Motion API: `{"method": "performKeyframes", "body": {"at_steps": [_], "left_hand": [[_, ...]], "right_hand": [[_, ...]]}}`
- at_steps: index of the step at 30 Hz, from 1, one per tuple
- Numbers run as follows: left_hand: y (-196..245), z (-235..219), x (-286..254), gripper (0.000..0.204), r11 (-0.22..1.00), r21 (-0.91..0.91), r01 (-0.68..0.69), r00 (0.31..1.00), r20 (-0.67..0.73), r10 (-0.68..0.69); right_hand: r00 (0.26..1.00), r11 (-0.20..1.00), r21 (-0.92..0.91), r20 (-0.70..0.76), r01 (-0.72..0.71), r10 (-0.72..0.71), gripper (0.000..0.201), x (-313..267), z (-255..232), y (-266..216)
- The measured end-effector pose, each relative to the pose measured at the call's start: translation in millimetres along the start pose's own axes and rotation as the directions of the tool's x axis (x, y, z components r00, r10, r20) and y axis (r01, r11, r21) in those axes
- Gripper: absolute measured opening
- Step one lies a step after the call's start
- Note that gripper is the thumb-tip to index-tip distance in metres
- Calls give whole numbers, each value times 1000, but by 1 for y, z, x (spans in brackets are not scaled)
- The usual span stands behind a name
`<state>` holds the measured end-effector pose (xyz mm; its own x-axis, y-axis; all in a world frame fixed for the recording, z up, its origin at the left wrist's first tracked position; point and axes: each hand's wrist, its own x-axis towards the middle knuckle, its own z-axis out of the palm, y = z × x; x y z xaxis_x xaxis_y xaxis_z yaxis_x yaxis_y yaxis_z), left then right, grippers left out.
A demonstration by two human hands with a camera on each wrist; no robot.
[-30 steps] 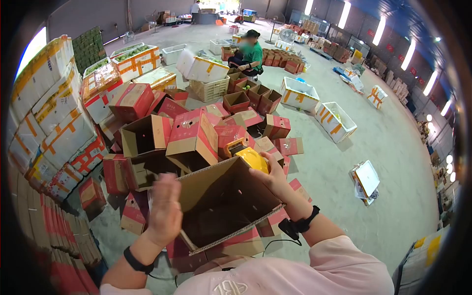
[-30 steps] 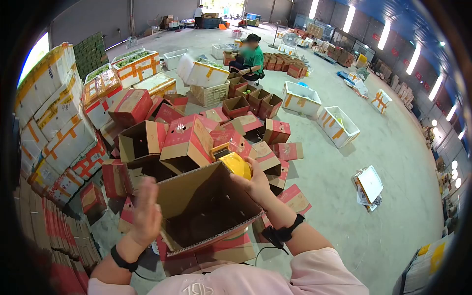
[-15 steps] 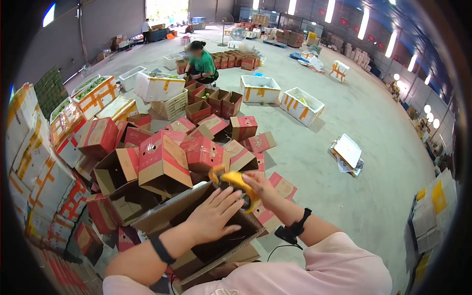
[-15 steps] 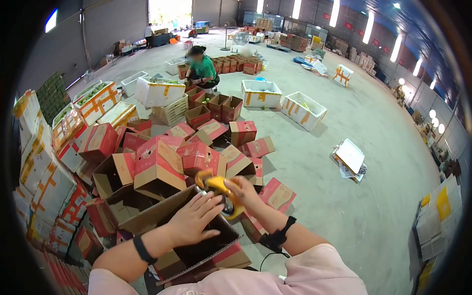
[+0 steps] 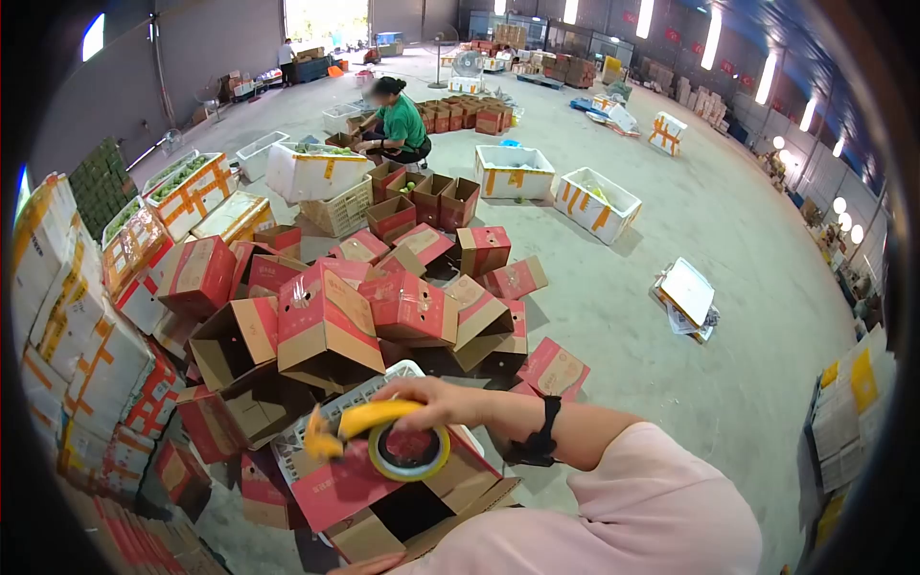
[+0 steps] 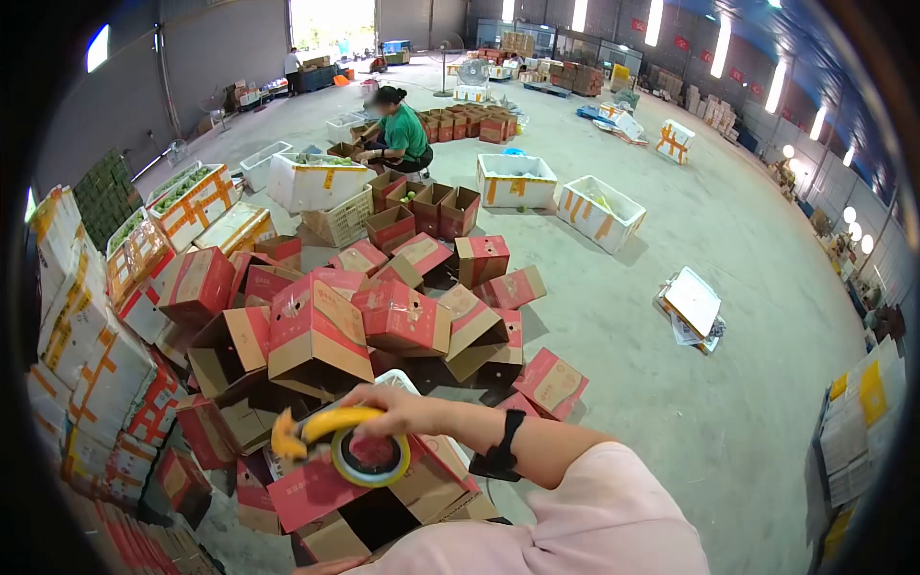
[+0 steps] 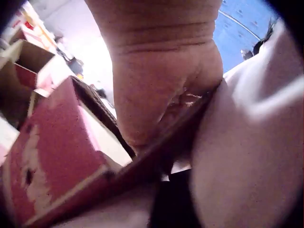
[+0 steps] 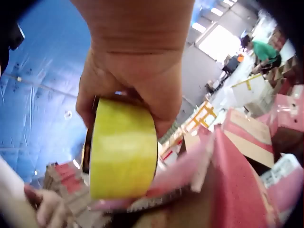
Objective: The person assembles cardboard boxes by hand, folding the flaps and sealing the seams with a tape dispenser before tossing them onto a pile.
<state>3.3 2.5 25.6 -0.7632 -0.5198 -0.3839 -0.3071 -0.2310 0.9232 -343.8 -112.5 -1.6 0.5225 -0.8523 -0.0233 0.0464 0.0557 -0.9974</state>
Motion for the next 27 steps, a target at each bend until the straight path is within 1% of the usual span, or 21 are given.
{"method": "performKeyframes", "body": {"at_steps": [1,2,3,4,5,6,7,8,10,11,14,15,17,18,19,21,22,23,24,25,27], "left_hand": [[-21,5,-5,55,974,43,-224,970,-86,227],[-29,14,-2,54,895,106,-433,879,-173,445],[-34,19,4,53,864,290,-411,788,-364,496],[-39,27,12,53,820,461,-340,651,-514,559],[-42,34,23,53,767,601,-226,481,-616,624],[-68,21,34,52,848,453,-274,435,-728,530],[-63,11,42,47,827,525,-203,437,-707,556],[-50,5,52,51,795,592,-132,441,-683,582],[-25,5,68,53,898,433,-82,436,-795,423],[-18,5,74,54,934,351,-60,432,-835,341],[-54,-8,74,63,920,372,-126,338,-856,392],[-49,1,70,66,836,543,-74,301,-787,538],[-38,21,39,73,592,804,56,245,-586,772],[-33,19,27,80,194,958,209,417,-267,869],[-34,24,31,80,213,954,210,500,-292,815],[-6,33,54,79,245,943,226,640,-333,693],[11,28,65,69,318,920,229,641,-389,662],[14,17,77,64,352,895,275,703,-437,561],[11,2,91,60,376,867,327,753,-479,451],[7,-6,99,56,390,838,382,788,-515,336],[3,-16,115,55,354,850,389,760,-514,398]], "right_hand": [[996,978,203,-55,-53,66,53,-5,-4,6],[991,932,361,-118,-15,62,49,-7,-2,14],[989,931,364,-143,7,48,49,-9,0,19],[984,930,365,-174,33,34,49,-11,2,22],[978,929,366,-207,57,21,49,-15,2,23],[978,917,393,-207,62,23,48,-18,3,22],[973,927,367,-230,77,10,48,-20,4,24],[967,936,339,-254,93,-4,49,-20,4,27],[949,938,310,-310,156,-56,49,-19,6,40],[939,913,364,-339,184,-55,49,-19,6,44],[919,906,356,-385,231,-83,47,-24,5,47],[922,913,348,-380,213,-70,47,-25,3,48],[929,910,362,-364,201,-60,51,-28,3,45],[912,911,329,-397,249,-106,52,-25,8,46],[923,927,299,-370,228,-108,52,-24,8,46],[904,934,236,-395,270,-162,52,-20,12,45],[888,932,224,-429,286,-169,53,-14,11,49],[869,931,207,-461,301,-179,53,-7,7,53],[888,945,245,-451,214,-84,53,-3,5,51],[903,953,244,-426,178,-59,52,-2,7,44],[920,969,219,-392,112,-18,52,3,-1,22]]}}
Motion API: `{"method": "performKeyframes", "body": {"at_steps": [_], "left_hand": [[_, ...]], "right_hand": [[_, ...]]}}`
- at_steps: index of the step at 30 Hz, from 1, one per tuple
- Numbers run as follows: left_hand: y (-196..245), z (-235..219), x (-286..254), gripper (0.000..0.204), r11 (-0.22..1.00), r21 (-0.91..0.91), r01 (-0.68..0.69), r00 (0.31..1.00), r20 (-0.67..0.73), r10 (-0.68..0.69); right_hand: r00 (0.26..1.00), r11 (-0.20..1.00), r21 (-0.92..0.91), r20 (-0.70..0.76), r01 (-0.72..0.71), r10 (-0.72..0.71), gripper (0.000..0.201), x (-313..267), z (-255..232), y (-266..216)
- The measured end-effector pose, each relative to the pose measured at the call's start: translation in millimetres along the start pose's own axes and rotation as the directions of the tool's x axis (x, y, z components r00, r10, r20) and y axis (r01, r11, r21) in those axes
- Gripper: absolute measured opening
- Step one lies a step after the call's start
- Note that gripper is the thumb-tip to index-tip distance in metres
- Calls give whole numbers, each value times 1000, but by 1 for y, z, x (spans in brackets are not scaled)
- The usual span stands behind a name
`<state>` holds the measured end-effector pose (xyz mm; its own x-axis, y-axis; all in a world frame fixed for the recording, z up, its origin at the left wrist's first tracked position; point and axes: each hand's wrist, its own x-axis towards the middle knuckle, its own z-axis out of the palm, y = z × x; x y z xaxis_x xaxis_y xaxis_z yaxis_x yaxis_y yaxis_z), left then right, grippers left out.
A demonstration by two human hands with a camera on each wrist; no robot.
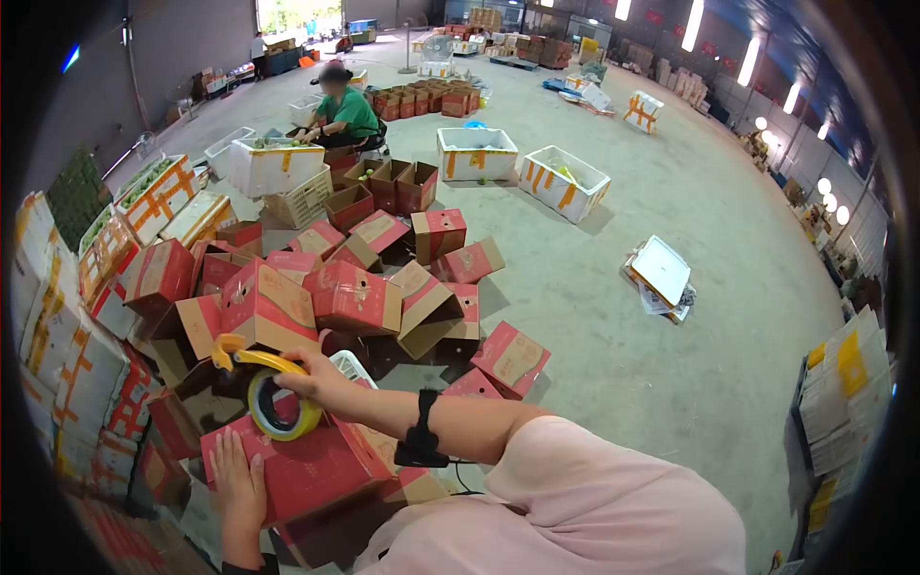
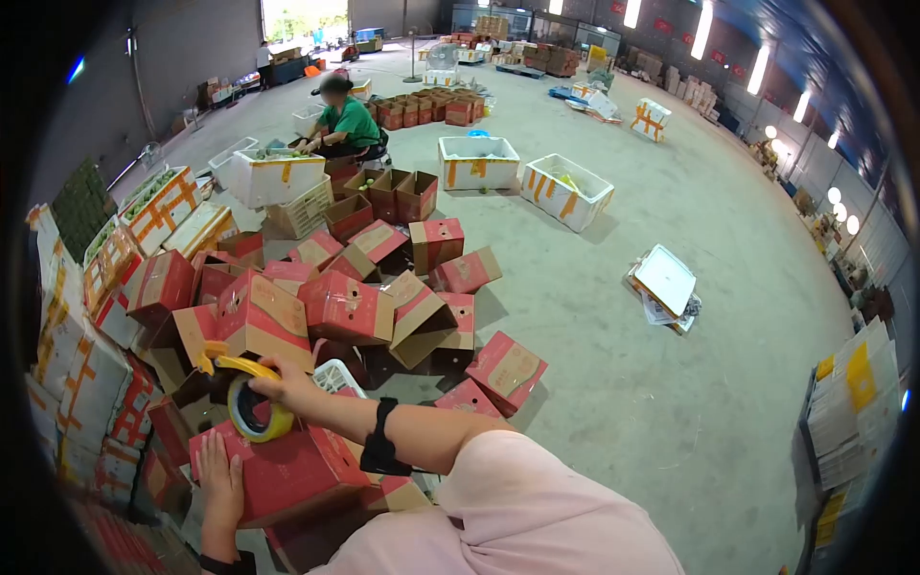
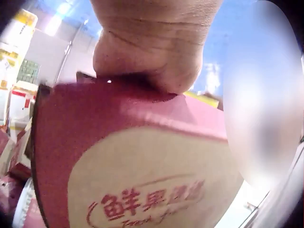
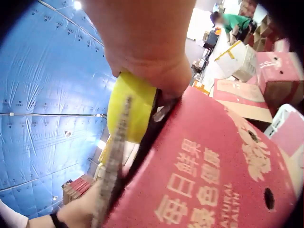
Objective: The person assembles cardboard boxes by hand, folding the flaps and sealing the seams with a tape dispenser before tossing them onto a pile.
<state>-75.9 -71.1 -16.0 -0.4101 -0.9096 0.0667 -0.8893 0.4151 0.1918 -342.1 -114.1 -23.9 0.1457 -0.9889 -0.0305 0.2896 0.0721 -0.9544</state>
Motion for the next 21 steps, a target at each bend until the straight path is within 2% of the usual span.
{"method": "performKeyframes", "body": {"at_steps": [1,2,4,6,7,8,9,10,11,12,13,14,15,16,17,18,19,20,21], "left_hand": [[-1,4,-2,55,1000,15,4,1000,-17,-4],[-1,4,-6,56,1000,5,10,1000,-8,-10],[1,3,-8,56,1000,-22,9,1000,8,-9],[-4,7,-10,57,999,39,17,1000,18,-18],[-9,11,-13,57,997,68,23,1000,20,-24],[-13,18,-20,57,989,48,142,986,-95,-137],[-19,30,-30,57,966,16,256,948,-200,-248],[-26,44,-37,57,925,-33,379,877,-305,-371],[-48,61,-45,57,877,-227,423,766,-427,-480],[-50,58,-55,55,813,-474,338,838,-242,-489],[-47,44,-47,53,650,-704,286,878,-80,-473],[-49,32,-39,52,412,-879,241,902,46,-429],[-46,29,-31,47,349,-922,167,922,21,-386],[-39,20,-22,46,372,-911,176,923,22,-384],[-37,15,-13,49,478,-865,152,942,-21,-336],[-37,12,-4,51,593,-793,142,954,-51,-297],[-55,29,8,53,579,-812,78,972,-66,-224],[-59,28,17,55,556,-820,135,973,5,-229],[-62,22,20,57,473,-854,215,964,108,-244]], "right_hand": [[991,992,7,-14,130,-130,52,10,2,-1],[976,970,144,75,194,-206,57,-5,8,-42],[863,871,85,116,484,-491,60,-23,21,-86],[664,648,-146,193,747,-722,65,-44,28,-78],[593,501,-325,328,802,-735,71,-44,20,-52],[787,576,-542,492,612,-372,71,-54,7,-23],[808,620,-521,437,586,-396,72,-62,6,-13],[821,660,-492,396,568,-411,73,-62,4,-9],[796,620,-499,388,605,-464,74,-58,-4,-3],[780,607,-491,367,625,-506,75,-60,-4,9],[788,626,-479,378,615,-485,78,-61,-8,10],[769,574,-513,390,638,-507,80,-66,-11,5],[780,537,-570,388,622,-491,82,-70,-16,8],[796,649,-463,303,603,-524,81,-68,-20,29],[839,653,-535,252,536,-482,79,-74,-22,18],[821,622,-551,253,557,-512,78,-74,-19,8],[895,788,-424,185,445,-406,77,-75,-22,16],[889,761,-467,154,450,-431,75,-76,-18,12],[892,698,-567,179,438,-414,73,-75,-19,9]]}}
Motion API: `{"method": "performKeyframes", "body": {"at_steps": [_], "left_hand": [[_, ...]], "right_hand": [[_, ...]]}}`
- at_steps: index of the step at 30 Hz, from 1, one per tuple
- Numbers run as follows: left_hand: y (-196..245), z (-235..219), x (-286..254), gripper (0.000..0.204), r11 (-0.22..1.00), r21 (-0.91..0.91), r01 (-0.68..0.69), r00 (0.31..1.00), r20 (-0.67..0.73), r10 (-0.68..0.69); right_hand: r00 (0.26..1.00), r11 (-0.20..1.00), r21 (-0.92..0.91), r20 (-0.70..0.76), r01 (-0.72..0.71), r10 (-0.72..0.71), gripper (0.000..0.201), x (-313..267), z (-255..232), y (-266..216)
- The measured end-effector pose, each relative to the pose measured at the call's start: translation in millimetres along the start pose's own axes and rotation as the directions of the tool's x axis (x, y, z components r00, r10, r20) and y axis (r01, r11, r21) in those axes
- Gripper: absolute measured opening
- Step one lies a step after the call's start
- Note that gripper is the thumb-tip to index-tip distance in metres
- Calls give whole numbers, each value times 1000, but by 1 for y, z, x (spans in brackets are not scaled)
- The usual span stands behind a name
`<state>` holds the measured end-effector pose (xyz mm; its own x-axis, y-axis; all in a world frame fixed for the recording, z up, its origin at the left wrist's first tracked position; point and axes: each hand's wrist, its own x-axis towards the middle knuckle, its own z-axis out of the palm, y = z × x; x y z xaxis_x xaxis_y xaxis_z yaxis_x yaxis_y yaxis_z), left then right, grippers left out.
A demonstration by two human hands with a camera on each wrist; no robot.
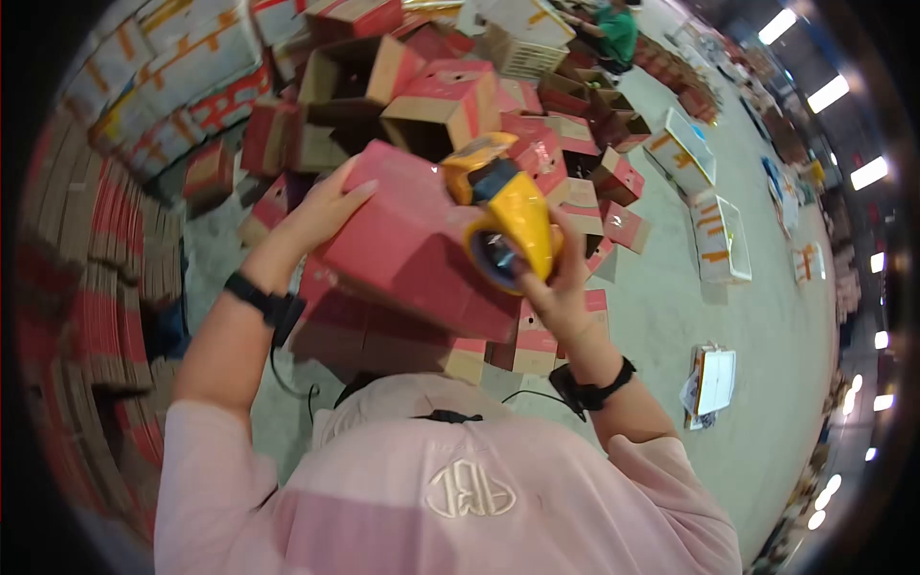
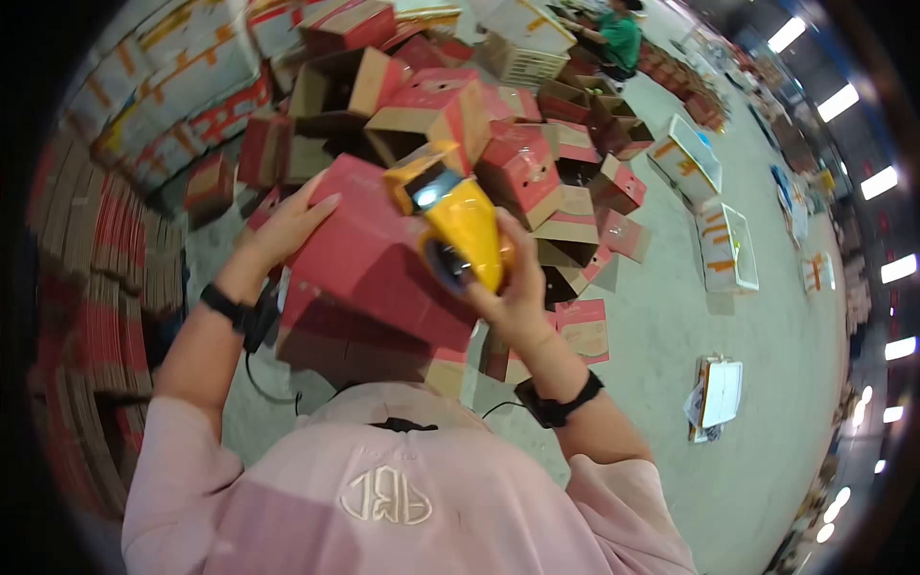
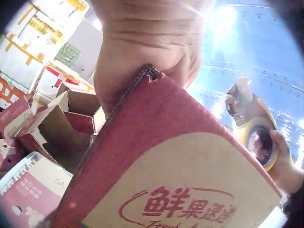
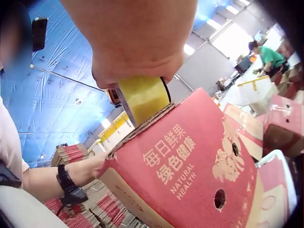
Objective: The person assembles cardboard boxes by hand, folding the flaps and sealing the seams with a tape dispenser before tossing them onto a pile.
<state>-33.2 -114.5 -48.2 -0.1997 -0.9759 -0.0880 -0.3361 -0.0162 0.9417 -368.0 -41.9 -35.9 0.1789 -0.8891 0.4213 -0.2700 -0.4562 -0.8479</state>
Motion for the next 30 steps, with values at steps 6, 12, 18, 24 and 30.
{"method": "performKeyframes", "body": {"at_steps": [6,12,18,24,30], "left_hand": [[26,35,-50,76,625,683,-378,876,46,480],[4,52,-58,78,481,657,-581,782,286,554],[-11,58,-60,76,421,708,-568,758,251,602],[-17,70,-54,73,462,701,-543,791,242,562],[-17,72,-57,71,499,659,-563,782,231,578]], "right_hand": [[997,999,39,76,-13,10,71,13,15,-21],[984,966,-226,101,-122,148,53,77,17,-36],[803,911,-350,595,219,36,32,286,149,-80],[110,611,-202,977,765,185,49,312,376,-46],[-162,536,-247,780,808,605,45,275,328,-45]]}}
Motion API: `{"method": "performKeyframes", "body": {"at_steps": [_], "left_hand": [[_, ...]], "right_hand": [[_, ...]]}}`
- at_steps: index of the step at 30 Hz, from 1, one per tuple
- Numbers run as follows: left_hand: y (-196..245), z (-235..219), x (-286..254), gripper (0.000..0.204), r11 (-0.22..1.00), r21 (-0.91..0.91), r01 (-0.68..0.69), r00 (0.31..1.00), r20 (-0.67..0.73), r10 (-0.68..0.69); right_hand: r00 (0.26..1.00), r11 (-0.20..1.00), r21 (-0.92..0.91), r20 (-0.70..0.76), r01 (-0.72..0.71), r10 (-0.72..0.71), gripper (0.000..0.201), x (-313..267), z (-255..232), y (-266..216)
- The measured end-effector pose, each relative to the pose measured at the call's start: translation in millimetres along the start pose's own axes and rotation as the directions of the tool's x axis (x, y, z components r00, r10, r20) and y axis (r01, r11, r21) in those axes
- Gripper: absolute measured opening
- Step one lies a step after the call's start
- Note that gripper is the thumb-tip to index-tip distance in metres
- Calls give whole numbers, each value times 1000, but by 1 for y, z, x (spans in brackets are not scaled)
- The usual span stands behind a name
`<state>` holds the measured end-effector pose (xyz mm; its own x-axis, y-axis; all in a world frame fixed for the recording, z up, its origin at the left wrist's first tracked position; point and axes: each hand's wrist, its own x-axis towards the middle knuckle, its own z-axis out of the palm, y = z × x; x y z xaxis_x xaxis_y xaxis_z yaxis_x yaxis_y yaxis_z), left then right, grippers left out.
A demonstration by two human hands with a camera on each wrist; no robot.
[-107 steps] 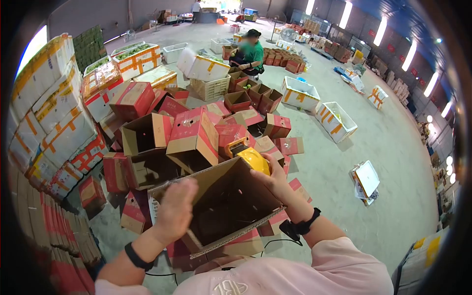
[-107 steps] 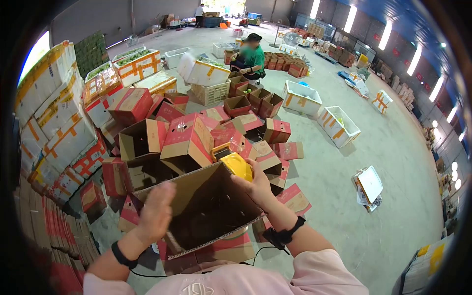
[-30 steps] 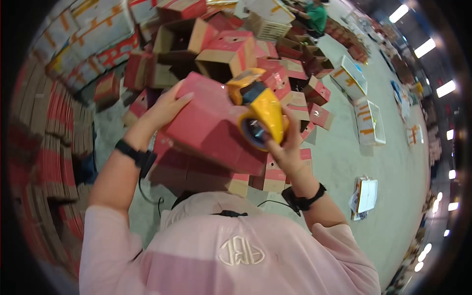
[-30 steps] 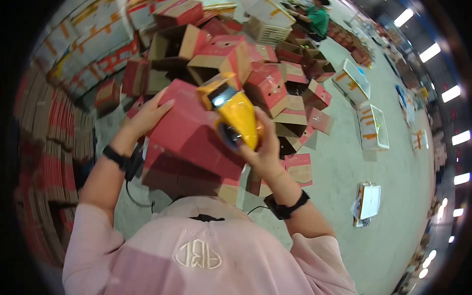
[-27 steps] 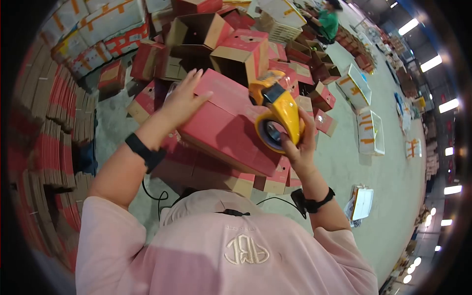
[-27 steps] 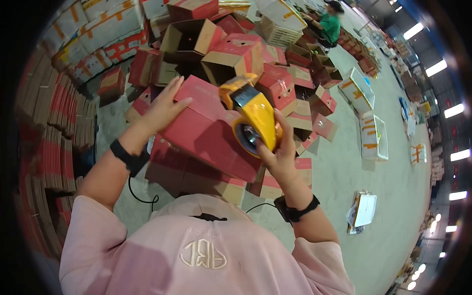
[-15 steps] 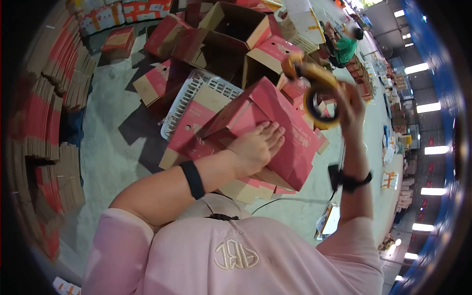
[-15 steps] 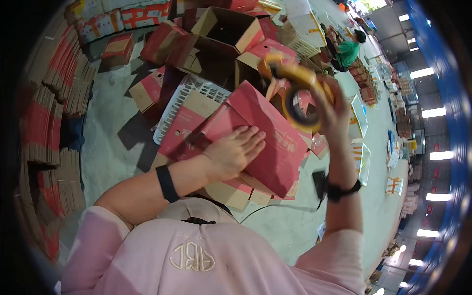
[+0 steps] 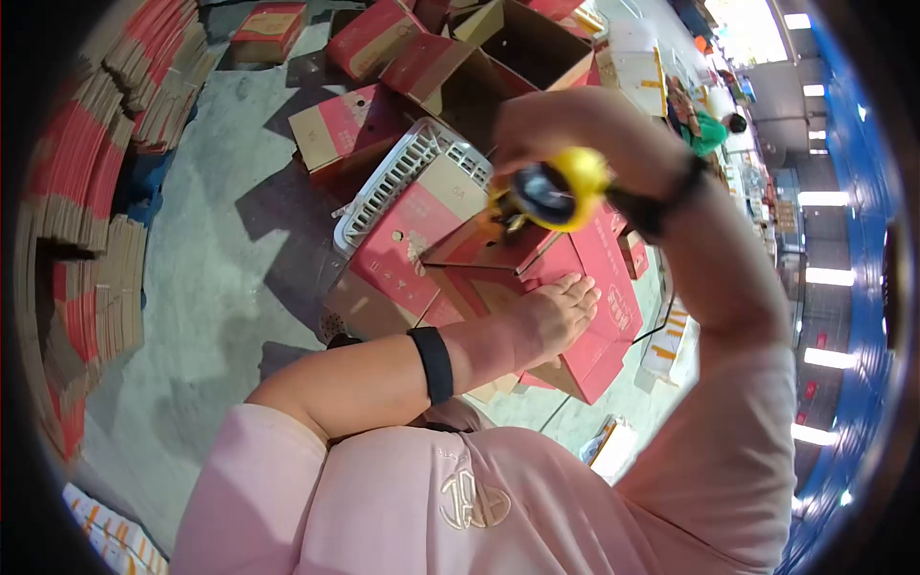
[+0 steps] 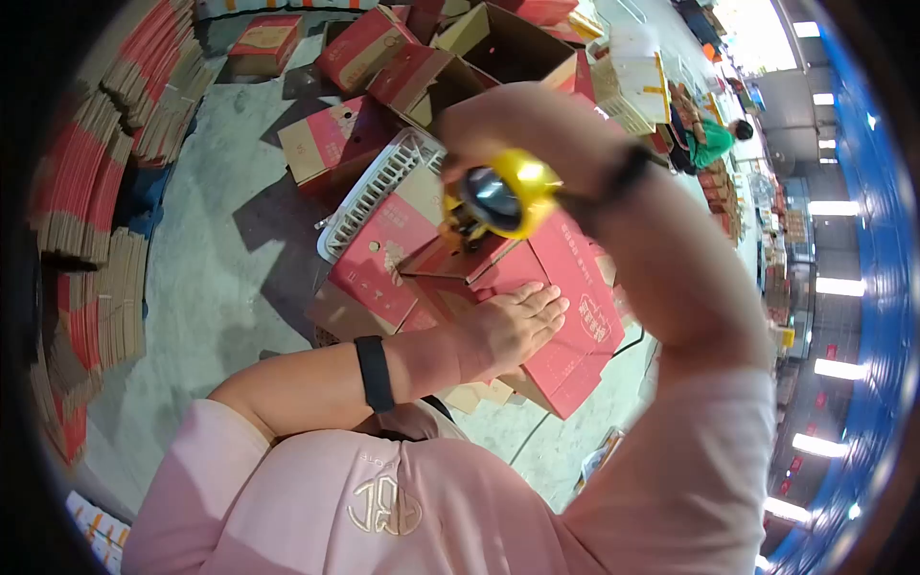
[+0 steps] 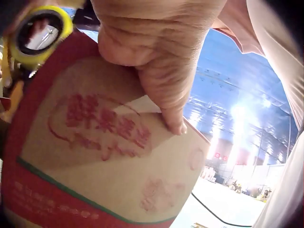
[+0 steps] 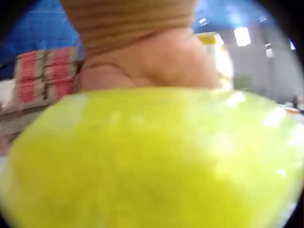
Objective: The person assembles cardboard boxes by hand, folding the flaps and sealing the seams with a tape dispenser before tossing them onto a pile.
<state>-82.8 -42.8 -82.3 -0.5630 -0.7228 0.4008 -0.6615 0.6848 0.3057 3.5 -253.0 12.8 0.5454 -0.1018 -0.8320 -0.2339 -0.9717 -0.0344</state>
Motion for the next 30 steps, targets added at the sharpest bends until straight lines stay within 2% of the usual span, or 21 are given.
{"method": "performKeyframes", "body": {"at_steps": [1,3,6,7,8,9,10,11,12,14,16,17,19,21,23,26,27,29,30], "left_hand": [[-1,-3,-1,72,1000,-1,3,1000,2,-3],[-2,-9,-2,75,999,-17,-30,999,15,30],[-2,-3,-5,69,977,-214,13,983,-177,-52],[-5,-2,-7,66,990,-141,-27,973,-230,-6],[-8,-7,-12,63,996,-61,-62,960,-278,43],[-6,-9,-16,60,998,-44,-40,958,-284,26],[-2,-10,-17,57,999,-34,-19,958,-287,9],[-3,-10,-14,56,998,36,-46,948,-314,55],[-1,-12,-14,56,999,40,-32,950,-310,43],[4,-13,-13,57,999,42,-19,955,-294,31],[7,-16,-7,59,999,44,-13,961,-274,24],[10,-17,-6,60,999,45,2,965,-263,10],[18,-19,-4,61,999,50,9,973,-231,3],[26,-19,-2,60,999,33,34,977,-212,-26],[29,-27,-6,60,995,50,87,982,-171,-77],[10,-50,-5,55,982,-92,162,973,-153,-175],[-5,-63,-3,53,965,12,263,919,-308,-246],[-42,-54,-26,60,841,-145,521,771,-342,-537],[-29,-69,-30,63,810,-237,537,796,-176,-579]], "right_hand": [[993,984,151,-57,-92,101,42,-62,-19,-19],[967,973,227,-233,-48,102,36,-139,-19,-18],[890,872,463,-318,-156,328,32,-196,33,-44],[840,865,494,-427,-92,334,35,-206,60,-47],[742,923,384,-608,-38,283,37,-213,93,-48],[615,965,263,-759,-11,214,39,-218,129,-47],[566,946,325,-782,13,261,44,-222,162,-47],[568,927,375,-758,-21,320,46,-236,187,-56],[506,928,371,-804,19,311,47,-250,221,-62],[545,833,550,-681,-60,489,49,-299,282,-90],[644,713,682,-473,-164,601,54,-351,346,-103],[666,668,729,-424,-150,613,53,-356,374,-110],[768,706,669,-317,-234,556,53,-325,413,-120],[634,751,657,-557,-58,536,50,-242,463,-110],[561,742,665,-582,-88,589,48,-191,438,-107],[520,718,683,-569,-133,637,47,-179,412,-97],[508,728,670,-581,-146,636,46,-178,406,-86],[488,746,643,-602,-173,632,44,-182,401,-58],[542,731,639,-536,-240,647,41,-184,387,-37]]}}
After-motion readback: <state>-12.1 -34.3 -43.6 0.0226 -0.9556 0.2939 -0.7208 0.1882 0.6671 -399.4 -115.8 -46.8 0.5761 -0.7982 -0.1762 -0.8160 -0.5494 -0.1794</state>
